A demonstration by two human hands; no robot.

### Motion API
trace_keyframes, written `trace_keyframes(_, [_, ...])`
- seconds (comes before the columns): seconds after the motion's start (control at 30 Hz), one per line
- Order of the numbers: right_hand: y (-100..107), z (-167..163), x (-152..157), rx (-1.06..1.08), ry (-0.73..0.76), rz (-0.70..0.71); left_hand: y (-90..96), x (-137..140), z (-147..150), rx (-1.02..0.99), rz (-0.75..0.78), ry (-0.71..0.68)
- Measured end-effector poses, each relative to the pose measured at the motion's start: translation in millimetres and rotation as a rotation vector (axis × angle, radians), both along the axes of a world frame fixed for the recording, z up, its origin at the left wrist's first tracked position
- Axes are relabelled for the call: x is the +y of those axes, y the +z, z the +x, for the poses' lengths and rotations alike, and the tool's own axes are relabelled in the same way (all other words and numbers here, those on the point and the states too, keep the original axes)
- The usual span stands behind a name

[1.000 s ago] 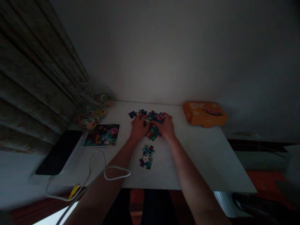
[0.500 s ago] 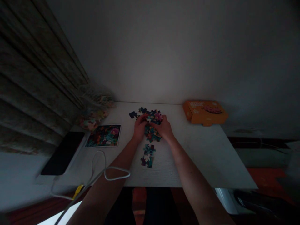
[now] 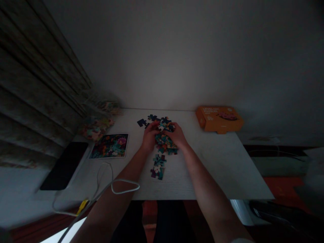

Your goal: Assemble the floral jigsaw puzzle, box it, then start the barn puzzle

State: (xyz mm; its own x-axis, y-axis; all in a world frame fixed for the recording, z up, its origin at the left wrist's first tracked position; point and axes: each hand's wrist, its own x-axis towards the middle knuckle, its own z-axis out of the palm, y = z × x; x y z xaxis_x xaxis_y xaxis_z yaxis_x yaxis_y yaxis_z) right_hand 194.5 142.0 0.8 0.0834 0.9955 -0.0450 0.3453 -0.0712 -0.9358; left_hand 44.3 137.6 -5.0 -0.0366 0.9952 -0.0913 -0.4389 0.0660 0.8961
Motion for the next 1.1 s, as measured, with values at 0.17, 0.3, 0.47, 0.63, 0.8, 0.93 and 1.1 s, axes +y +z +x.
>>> trace_keyframes(0.17, [3.8,1.3,-0.3,0.064,-0.010,-0.015,0.1,2.6,-4.7,-0.038,0.056,0.027])
trace_keyframes(0.3, [6.1,-1.2,-2.8,0.035,0.009,0.004,-2.3,4.1,-10.1,-0.080,0.040,0.046])
trace_keyframes(0.47, [6.5,-10.2,-6.7,0.032,0.017,-0.002,-4.0,5.0,-12.8,-0.091,-0.023,0.045])
trace_keyframes(0.63, [9.3,-14.1,-7.8,0.106,0.015,0.036,-3.4,4.5,-9.4,-0.099,-0.009,0.038])
trace_keyframes(0.8, [6.8,-12.2,-6.3,0.181,0.066,0.052,0.2,1.4,-6.1,-0.054,0.014,0.063])
trace_keyframes(0.93, [8.6,-10.0,-5.3,0.130,0.000,0.094,6.9,-2.2,-3.5,0.056,-0.001,0.224])
trace_keyframes(1.1, [16.5,-12.9,-7.3,0.234,-0.087,0.161,14.4,-10.9,7.6,0.068,0.014,0.042])
